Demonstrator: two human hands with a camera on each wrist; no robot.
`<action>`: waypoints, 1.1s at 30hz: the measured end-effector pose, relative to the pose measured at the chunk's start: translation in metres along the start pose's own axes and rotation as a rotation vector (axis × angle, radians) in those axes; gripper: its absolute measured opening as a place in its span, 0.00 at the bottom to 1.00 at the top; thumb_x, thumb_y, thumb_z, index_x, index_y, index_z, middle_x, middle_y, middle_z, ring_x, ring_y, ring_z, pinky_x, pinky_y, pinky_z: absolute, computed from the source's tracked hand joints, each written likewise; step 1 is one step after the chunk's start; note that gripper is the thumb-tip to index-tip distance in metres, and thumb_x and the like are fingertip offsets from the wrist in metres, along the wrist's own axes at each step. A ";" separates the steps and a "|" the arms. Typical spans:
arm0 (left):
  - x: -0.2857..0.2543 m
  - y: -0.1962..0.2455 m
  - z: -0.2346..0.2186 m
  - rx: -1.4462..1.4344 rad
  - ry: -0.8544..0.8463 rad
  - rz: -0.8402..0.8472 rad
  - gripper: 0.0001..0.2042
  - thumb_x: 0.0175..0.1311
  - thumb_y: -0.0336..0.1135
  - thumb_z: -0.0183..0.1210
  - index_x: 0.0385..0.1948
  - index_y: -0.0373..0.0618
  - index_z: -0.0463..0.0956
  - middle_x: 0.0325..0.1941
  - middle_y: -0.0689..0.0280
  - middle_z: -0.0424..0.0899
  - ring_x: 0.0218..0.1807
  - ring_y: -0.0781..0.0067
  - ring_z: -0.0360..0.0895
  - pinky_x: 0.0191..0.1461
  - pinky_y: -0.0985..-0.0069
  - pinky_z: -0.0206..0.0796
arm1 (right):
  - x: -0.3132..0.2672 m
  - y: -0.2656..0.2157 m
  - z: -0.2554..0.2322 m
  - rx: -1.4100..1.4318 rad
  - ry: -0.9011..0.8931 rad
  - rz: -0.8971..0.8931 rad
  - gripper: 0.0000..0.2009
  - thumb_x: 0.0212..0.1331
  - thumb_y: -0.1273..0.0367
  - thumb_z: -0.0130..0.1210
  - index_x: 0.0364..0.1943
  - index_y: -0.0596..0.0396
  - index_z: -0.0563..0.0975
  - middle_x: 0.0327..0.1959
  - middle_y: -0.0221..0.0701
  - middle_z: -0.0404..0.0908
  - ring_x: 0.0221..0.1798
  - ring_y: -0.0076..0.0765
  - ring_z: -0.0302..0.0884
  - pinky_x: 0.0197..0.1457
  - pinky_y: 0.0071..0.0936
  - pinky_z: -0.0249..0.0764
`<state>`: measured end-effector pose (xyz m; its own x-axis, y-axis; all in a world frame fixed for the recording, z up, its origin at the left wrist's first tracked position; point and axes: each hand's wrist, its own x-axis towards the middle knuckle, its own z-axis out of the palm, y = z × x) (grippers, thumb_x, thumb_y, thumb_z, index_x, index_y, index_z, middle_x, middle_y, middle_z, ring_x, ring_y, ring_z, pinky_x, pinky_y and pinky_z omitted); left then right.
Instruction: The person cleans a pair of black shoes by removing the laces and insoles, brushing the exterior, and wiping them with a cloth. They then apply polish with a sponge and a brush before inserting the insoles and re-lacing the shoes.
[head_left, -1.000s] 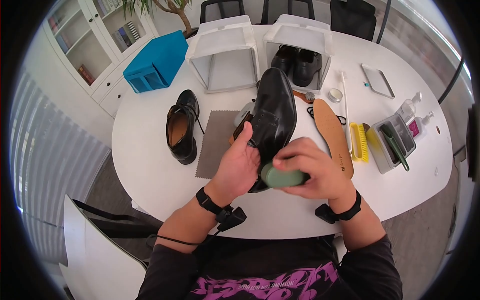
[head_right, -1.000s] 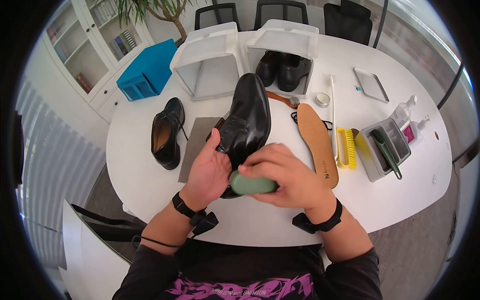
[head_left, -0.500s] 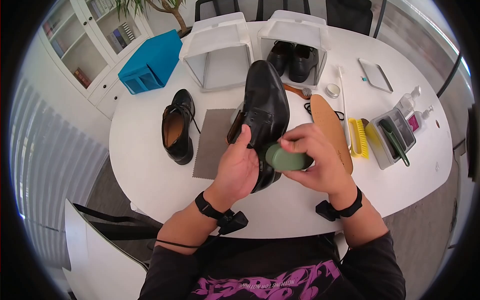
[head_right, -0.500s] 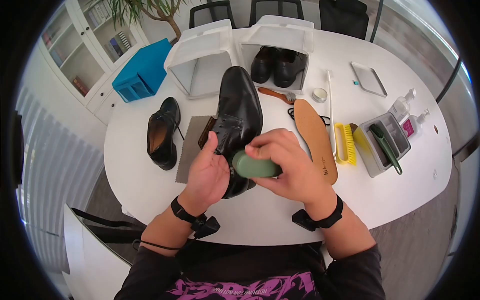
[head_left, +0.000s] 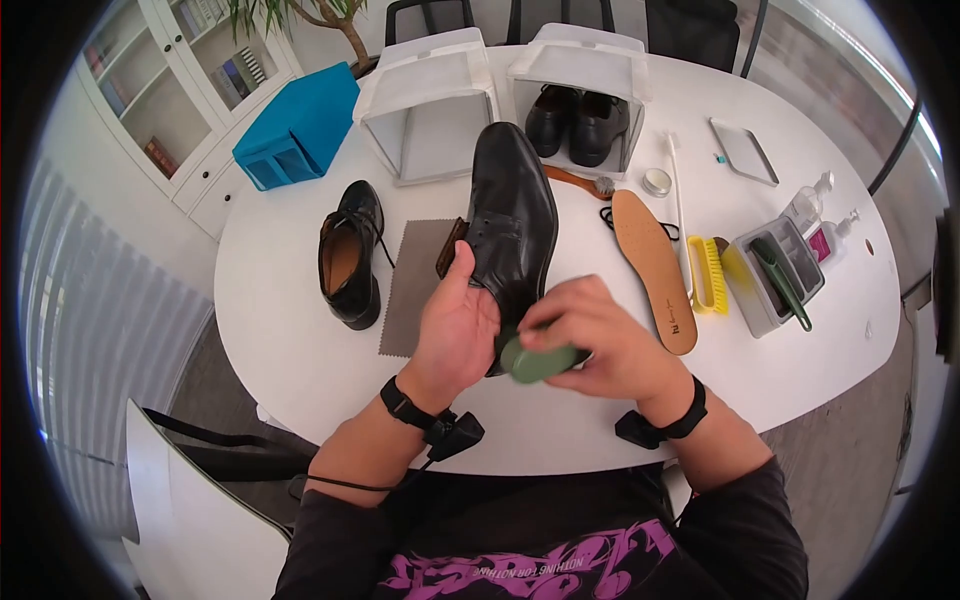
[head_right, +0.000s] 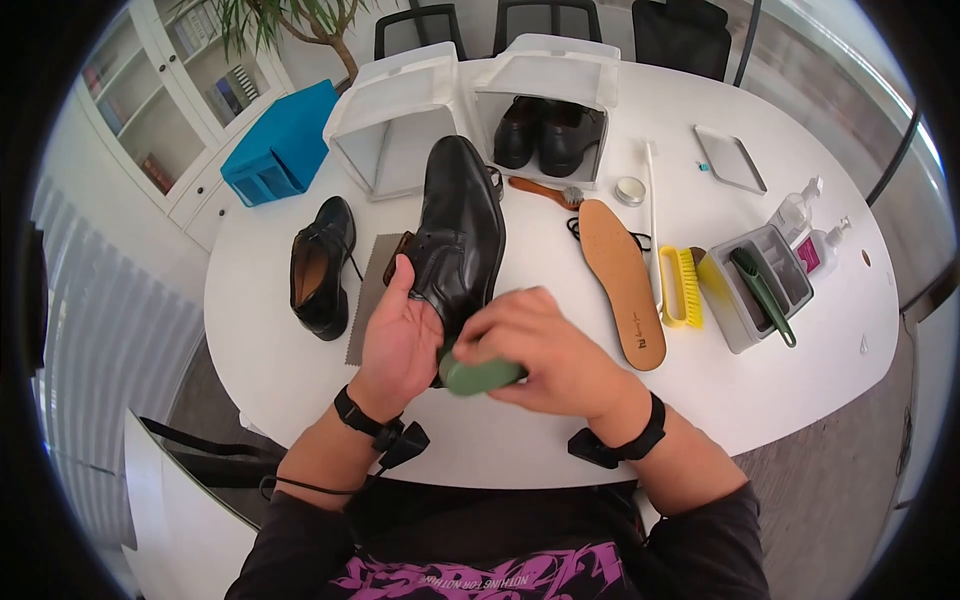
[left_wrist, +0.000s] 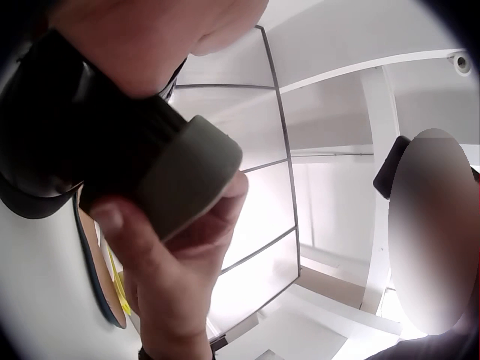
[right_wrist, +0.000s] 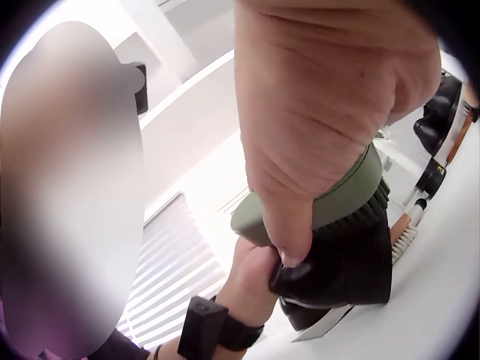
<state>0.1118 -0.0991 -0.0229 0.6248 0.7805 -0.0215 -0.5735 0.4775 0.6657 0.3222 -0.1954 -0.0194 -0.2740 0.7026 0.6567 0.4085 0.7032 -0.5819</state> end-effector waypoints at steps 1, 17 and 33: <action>0.001 0.001 -0.002 0.003 0.000 0.003 0.31 0.98 0.55 0.40 0.83 0.38 0.68 0.84 0.56 0.80 0.84 0.58 0.76 0.91 0.56 0.64 | 0.001 -0.005 0.003 -0.041 -0.109 -0.048 0.30 0.43 0.79 0.81 0.56 0.42 0.87 0.59 0.24 0.90 0.64 0.42 0.84 0.72 0.43 0.69; 0.015 0.049 -0.054 -0.515 -0.205 0.219 0.27 0.97 0.50 0.45 0.79 0.36 0.73 0.83 0.51 0.80 0.84 0.49 0.77 0.92 0.48 0.63 | -0.003 -0.004 0.012 -0.186 0.030 -0.118 0.31 0.47 0.75 0.82 0.61 0.42 0.89 0.63 0.28 0.86 0.64 0.45 0.83 0.69 0.42 0.76; -0.006 0.030 -0.029 -0.740 -0.346 -0.262 0.29 0.96 0.51 0.45 0.82 0.37 0.70 0.81 0.46 0.81 0.78 0.46 0.83 0.86 0.45 0.74 | -0.008 0.021 0.034 1.008 0.231 0.655 0.27 0.95 0.51 0.45 0.80 0.56 0.73 0.70 0.30 0.85 0.70 0.26 0.83 0.76 0.31 0.78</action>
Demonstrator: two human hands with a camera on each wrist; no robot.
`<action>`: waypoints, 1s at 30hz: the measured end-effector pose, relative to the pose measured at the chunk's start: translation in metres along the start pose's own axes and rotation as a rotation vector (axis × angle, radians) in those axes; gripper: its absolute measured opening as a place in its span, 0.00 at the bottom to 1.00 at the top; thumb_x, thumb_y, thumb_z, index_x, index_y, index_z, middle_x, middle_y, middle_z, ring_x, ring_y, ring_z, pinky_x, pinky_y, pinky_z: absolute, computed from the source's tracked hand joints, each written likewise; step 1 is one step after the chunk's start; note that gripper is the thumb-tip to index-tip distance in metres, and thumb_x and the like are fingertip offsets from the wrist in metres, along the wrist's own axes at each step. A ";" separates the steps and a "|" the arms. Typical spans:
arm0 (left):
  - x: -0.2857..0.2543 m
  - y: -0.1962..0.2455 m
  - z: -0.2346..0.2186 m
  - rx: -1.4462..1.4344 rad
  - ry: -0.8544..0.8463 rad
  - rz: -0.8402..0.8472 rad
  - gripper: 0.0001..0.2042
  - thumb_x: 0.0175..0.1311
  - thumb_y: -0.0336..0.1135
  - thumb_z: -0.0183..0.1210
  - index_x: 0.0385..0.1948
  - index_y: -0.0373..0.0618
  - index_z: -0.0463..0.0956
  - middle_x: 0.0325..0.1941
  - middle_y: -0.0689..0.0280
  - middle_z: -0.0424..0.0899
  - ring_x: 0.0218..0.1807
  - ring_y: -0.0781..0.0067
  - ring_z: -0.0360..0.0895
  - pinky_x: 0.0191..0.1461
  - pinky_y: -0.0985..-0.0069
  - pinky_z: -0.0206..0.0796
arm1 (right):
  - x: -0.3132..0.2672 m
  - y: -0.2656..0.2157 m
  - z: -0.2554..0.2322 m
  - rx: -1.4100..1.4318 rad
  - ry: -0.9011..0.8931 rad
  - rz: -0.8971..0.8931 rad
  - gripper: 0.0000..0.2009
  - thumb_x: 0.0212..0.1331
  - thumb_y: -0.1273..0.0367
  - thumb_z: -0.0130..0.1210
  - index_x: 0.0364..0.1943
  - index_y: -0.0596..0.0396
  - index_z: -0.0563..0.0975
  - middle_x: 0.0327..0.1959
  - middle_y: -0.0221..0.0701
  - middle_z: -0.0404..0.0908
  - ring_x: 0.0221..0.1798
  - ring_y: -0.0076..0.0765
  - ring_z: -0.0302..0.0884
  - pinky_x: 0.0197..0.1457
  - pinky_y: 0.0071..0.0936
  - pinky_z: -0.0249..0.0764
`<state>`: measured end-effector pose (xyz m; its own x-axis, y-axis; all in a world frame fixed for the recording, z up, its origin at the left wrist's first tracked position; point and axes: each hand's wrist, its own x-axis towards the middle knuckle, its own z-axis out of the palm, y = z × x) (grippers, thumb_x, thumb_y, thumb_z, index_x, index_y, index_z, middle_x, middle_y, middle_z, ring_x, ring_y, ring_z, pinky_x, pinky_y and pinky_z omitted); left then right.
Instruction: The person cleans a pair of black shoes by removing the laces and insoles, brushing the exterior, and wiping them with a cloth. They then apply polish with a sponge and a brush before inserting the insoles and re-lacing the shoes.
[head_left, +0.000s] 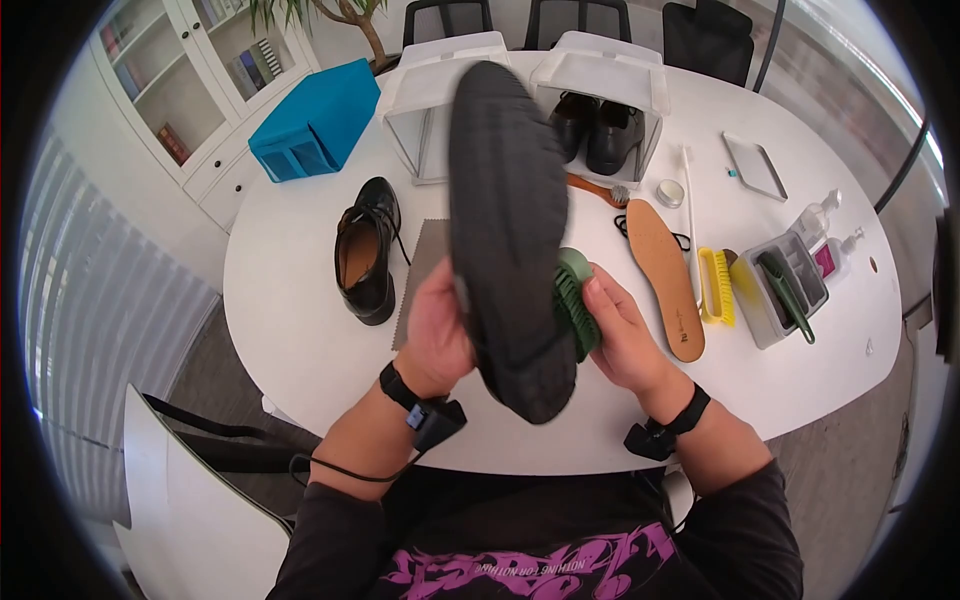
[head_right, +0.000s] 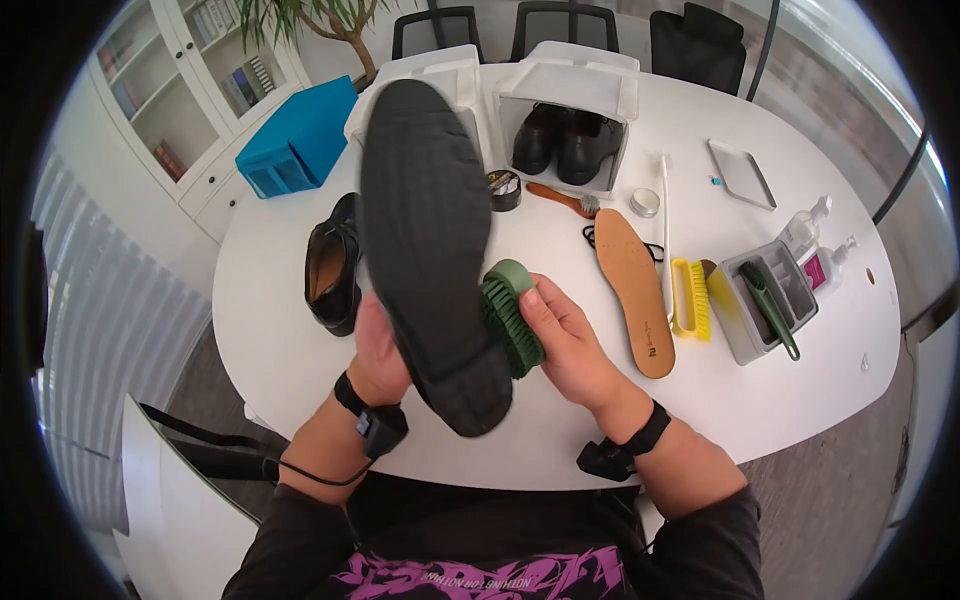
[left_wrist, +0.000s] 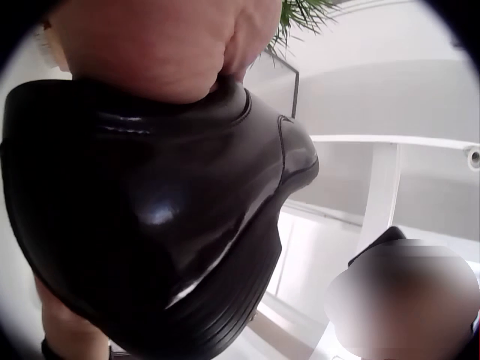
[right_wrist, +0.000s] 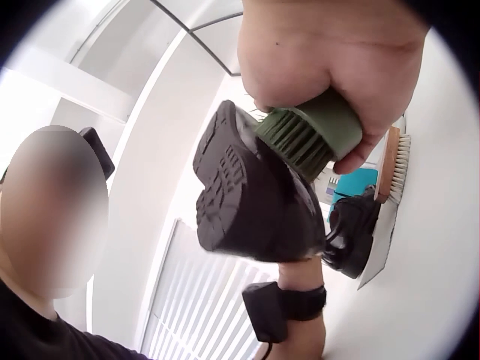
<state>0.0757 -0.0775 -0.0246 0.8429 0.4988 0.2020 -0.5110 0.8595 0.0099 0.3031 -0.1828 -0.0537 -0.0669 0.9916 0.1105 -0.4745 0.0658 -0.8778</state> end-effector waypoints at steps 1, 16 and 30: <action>0.001 -0.006 -0.001 0.031 0.051 -0.096 0.29 0.96 0.52 0.46 0.82 0.38 0.70 0.81 0.47 0.81 0.78 0.48 0.84 0.85 0.46 0.76 | -0.001 -0.003 0.001 0.001 0.004 -0.001 0.27 0.95 0.51 0.45 0.80 0.56 0.73 0.70 0.30 0.85 0.70 0.26 0.83 0.76 0.31 0.78; -0.011 -0.016 -0.018 0.467 -0.023 0.020 0.29 0.95 0.48 0.45 0.84 0.38 0.68 0.85 0.49 0.77 0.84 0.47 0.77 0.91 0.44 0.66 | -0.016 -0.013 -0.009 -0.259 -0.100 -0.091 0.28 0.96 0.52 0.41 0.83 0.56 0.69 0.72 0.31 0.80 0.74 0.26 0.76 0.80 0.33 0.72; 0.007 -0.011 -0.004 0.171 -0.079 0.169 0.30 0.96 0.53 0.41 0.85 0.41 0.67 0.87 0.51 0.75 0.87 0.47 0.73 0.93 0.46 0.63 | -0.009 -0.033 -0.030 -0.463 -0.073 0.110 0.21 0.91 0.52 0.53 0.68 0.54 0.81 0.54 0.25 0.84 0.60 0.22 0.78 0.66 0.26 0.75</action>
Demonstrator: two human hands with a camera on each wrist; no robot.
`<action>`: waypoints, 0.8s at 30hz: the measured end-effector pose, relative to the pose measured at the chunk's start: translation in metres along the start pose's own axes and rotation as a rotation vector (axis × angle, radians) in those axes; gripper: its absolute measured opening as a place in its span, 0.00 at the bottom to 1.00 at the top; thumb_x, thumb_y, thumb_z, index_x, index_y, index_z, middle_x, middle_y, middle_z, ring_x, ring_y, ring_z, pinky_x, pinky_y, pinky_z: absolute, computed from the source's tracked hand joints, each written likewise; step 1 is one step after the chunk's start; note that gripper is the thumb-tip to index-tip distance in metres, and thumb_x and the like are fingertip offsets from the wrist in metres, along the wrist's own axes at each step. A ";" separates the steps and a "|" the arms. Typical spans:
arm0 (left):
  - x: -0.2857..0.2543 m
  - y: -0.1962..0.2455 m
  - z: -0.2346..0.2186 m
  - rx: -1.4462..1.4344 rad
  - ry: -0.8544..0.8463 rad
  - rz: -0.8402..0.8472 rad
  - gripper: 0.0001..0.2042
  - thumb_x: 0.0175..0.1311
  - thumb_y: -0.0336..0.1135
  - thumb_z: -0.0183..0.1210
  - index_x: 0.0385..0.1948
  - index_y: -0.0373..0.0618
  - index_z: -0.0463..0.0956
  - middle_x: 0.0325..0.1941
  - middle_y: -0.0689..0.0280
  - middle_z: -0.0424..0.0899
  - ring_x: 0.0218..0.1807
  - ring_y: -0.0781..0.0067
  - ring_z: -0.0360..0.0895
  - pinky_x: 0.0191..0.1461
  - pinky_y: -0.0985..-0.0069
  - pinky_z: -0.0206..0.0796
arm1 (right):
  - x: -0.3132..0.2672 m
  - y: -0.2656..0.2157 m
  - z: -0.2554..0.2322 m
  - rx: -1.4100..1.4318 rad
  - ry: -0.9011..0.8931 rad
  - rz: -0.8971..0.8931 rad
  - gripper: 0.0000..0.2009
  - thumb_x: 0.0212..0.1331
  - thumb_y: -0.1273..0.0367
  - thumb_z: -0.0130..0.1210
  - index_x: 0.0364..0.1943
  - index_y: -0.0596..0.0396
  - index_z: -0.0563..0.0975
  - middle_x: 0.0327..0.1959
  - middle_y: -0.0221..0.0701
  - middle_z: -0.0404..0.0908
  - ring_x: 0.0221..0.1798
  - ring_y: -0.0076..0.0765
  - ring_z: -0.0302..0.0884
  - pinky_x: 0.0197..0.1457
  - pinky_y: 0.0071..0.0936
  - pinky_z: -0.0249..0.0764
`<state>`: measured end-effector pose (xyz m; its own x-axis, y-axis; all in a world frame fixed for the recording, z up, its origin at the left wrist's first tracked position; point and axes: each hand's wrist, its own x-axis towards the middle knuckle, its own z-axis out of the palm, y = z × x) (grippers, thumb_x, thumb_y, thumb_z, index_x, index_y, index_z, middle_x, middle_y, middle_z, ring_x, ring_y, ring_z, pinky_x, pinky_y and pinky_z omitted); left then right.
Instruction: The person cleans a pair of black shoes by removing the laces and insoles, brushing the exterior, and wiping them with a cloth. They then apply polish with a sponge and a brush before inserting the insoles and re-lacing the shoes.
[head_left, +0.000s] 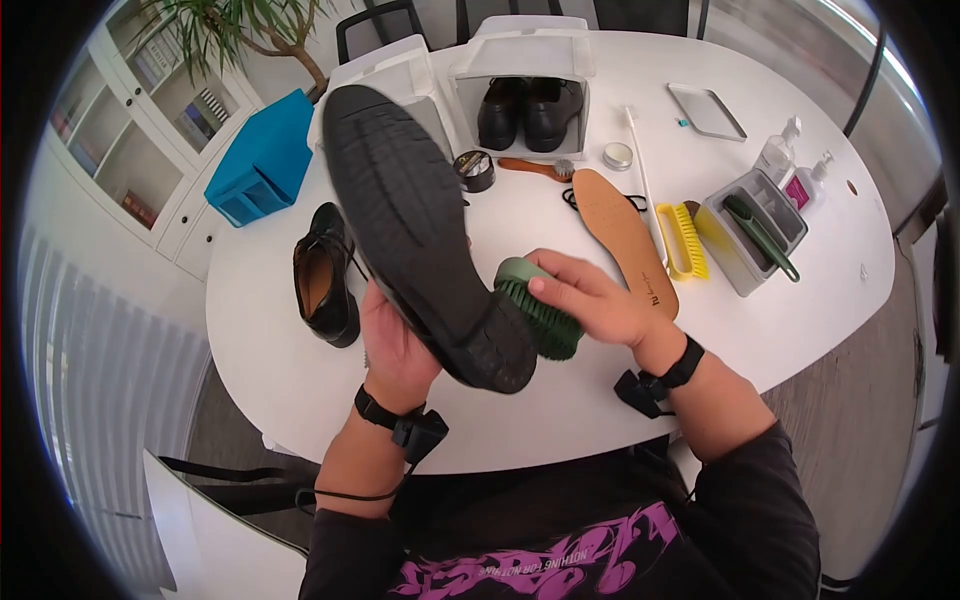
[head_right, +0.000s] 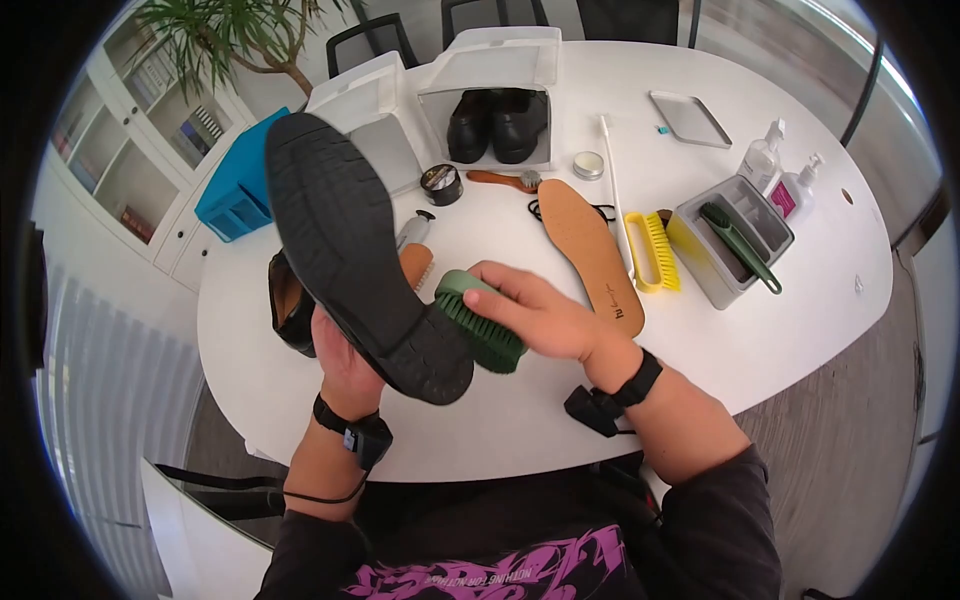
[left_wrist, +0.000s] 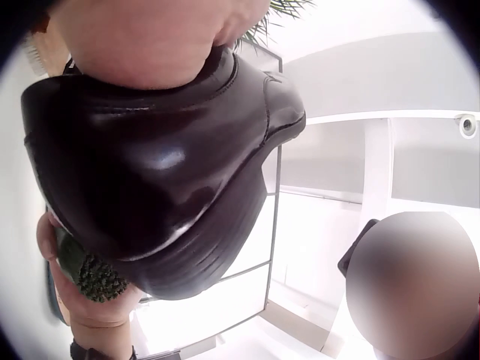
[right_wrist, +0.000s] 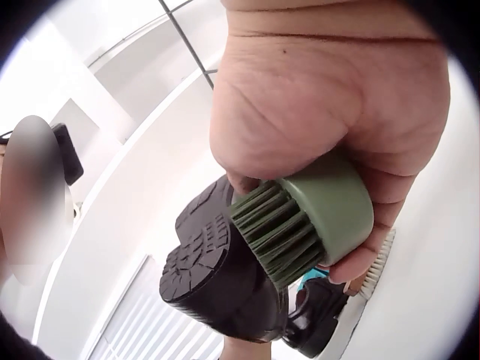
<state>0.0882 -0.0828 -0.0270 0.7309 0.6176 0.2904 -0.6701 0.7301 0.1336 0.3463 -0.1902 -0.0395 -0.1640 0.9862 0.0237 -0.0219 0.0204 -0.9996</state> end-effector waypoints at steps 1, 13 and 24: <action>0.000 0.000 0.001 -0.002 0.000 -0.005 0.30 0.96 0.53 0.41 0.85 0.41 0.67 0.87 0.51 0.75 0.87 0.47 0.73 0.93 0.46 0.63 | 0.001 0.002 -0.010 0.055 0.003 -0.027 0.20 0.90 0.54 0.53 0.67 0.54 0.82 0.53 0.25 0.84 0.58 0.22 0.79 0.64 0.26 0.76; 0.002 -0.015 0.015 0.235 0.036 -0.025 0.32 0.97 0.55 0.41 0.84 0.35 0.66 0.87 0.49 0.74 0.86 0.48 0.74 0.92 0.46 0.65 | -0.002 -0.005 -0.129 -0.210 1.264 -0.388 0.28 0.83 0.58 0.63 0.76 0.63 0.75 0.62 0.40 0.87 0.60 0.37 0.86 0.66 0.38 0.84; -0.001 -0.041 0.013 0.394 0.064 -0.085 0.31 0.97 0.49 0.42 0.87 0.34 0.62 0.90 0.51 0.70 0.91 0.50 0.66 0.96 0.49 0.52 | 0.015 0.013 -0.143 -1.038 1.248 -0.359 0.39 0.71 0.68 0.76 0.83 0.54 0.70 0.68 0.54 0.84 0.69 0.65 0.83 0.71 0.53 0.82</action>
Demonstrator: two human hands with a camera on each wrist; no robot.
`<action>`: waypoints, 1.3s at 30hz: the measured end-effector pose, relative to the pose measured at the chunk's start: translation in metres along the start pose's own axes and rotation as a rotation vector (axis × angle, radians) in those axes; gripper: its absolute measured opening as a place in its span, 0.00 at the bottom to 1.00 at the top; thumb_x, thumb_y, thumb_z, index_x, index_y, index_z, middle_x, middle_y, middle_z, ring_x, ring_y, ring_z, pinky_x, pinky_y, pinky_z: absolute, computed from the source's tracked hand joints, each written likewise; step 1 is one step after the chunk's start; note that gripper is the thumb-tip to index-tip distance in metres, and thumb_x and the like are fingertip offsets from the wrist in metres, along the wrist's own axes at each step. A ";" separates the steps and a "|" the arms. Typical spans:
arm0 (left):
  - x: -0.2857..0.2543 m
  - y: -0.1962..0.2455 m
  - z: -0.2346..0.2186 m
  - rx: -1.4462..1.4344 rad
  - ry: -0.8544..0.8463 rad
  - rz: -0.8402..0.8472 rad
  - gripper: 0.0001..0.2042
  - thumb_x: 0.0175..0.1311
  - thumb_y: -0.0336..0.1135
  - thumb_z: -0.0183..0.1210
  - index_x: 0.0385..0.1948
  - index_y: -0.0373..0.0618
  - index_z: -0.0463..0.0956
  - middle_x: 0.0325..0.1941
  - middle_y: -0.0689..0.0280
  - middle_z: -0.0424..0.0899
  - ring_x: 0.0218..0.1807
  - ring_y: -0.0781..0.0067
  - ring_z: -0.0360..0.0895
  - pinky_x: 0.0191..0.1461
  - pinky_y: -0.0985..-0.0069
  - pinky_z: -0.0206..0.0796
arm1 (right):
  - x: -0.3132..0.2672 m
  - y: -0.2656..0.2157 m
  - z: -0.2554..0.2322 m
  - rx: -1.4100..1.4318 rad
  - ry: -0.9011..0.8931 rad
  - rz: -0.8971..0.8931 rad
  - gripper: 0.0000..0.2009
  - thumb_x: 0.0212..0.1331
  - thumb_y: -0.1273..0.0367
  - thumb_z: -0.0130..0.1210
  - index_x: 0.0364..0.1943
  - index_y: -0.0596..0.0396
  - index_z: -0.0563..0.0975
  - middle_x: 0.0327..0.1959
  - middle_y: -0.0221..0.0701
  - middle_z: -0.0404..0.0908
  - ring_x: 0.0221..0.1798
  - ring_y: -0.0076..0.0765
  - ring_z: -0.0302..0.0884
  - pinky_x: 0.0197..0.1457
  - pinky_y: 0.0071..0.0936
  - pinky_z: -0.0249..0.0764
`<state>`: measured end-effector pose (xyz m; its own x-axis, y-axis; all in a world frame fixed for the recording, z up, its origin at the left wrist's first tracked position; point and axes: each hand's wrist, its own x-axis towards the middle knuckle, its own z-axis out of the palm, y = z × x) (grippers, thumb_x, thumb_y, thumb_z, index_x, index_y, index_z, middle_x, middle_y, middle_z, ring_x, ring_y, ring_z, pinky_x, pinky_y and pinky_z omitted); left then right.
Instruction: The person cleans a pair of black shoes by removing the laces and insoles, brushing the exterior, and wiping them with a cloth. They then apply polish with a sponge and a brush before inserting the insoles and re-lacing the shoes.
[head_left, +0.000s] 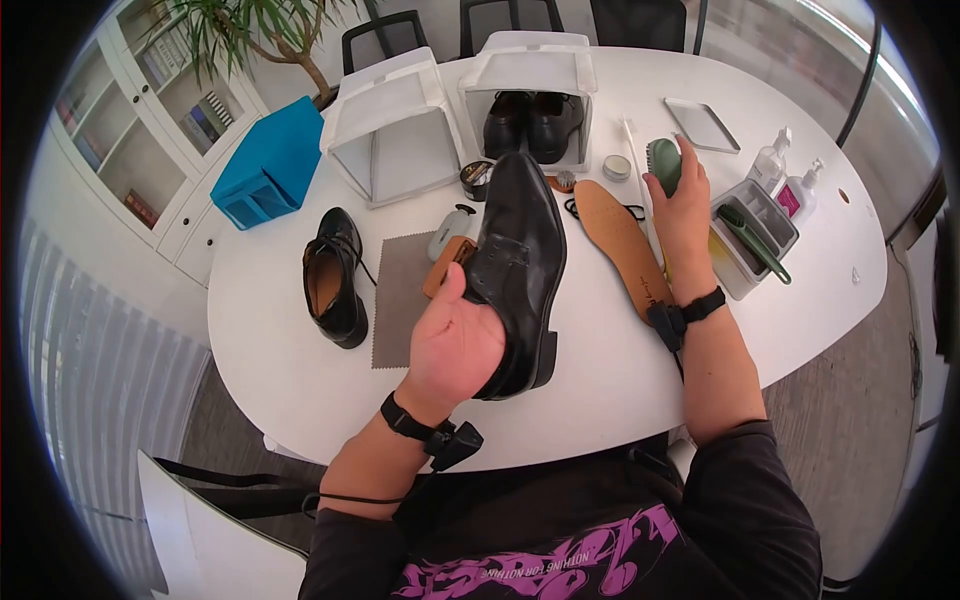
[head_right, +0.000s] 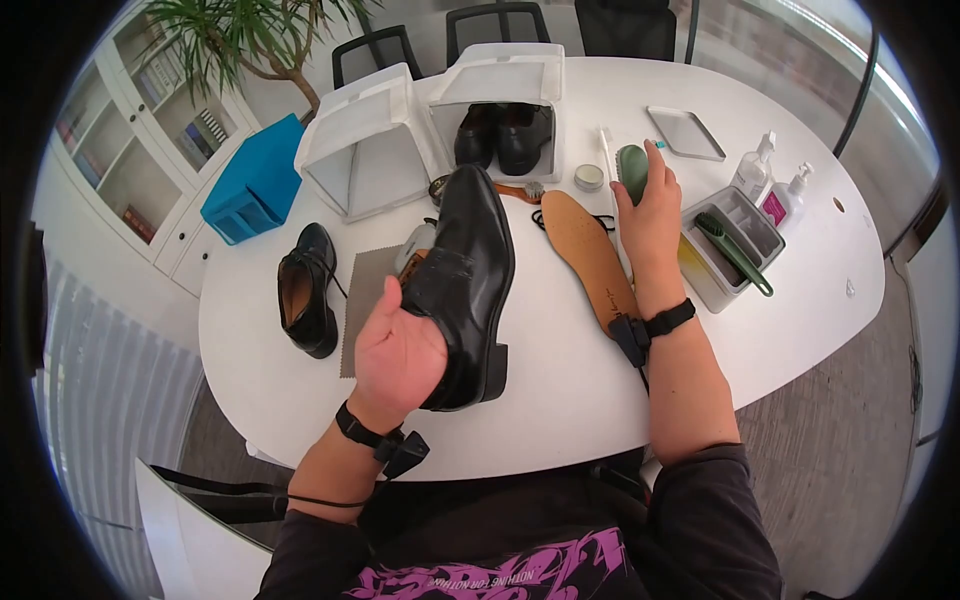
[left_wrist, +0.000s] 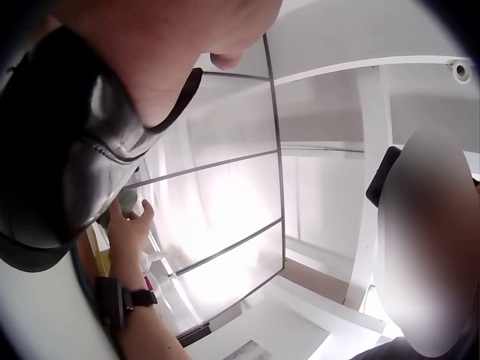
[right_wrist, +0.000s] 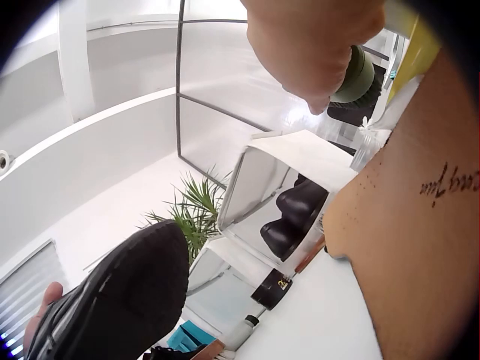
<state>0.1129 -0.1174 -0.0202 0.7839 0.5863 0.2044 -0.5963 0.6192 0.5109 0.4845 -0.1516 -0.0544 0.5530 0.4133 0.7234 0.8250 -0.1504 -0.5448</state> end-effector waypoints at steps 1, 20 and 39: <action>0.000 -0.002 0.003 -0.001 -0.012 -0.034 0.31 0.97 0.49 0.42 0.87 0.34 0.62 0.91 0.50 0.69 0.92 0.48 0.64 0.97 0.48 0.50 | 0.000 0.002 0.001 -0.026 -0.021 0.021 0.39 0.70 0.68 0.76 0.83 0.53 0.71 0.68 0.54 0.84 0.68 0.65 0.83 0.70 0.53 0.82; 0.001 0.005 0.011 -0.002 -0.166 -0.302 0.47 0.92 0.65 0.44 0.89 0.24 0.48 0.96 0.47 0.58 0.96 0.50 0.54 0.99 0.56 0.40 | -0.012 0.045 0.021 -0.109 -0.061 0.054 0.35 0.71 0.64 0.76 0.75 0.66 0.73 0.68 0.60 0.82 0.68 0.71 0.83 0.70 0.56 0.83; -0.010 -0.003 -0.006 0.015 -0.059 -0.259 0.51 0.88 0.73 0.42 0.85 0.23 0.57 0.88 0.49 0.69 0.84 0.58 0.67 0.92 0.62 0.52 | -0.069 -0.133 -0.039 0.517 -0.946 -0.011 0.22 0.53 0.60 0.80 0.28 0.57 0.75 0.22 0.35 0.77 0.23 0.34 0.75 0.30 0.33 0.73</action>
<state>0.1057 -0.1222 -0.0285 0.9190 0.3775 0.1138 -0.3725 0.7365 0.5646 0.3410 -0.1948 -0.0156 0.0485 0.9722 0.2289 0.5573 0.1638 -0.8140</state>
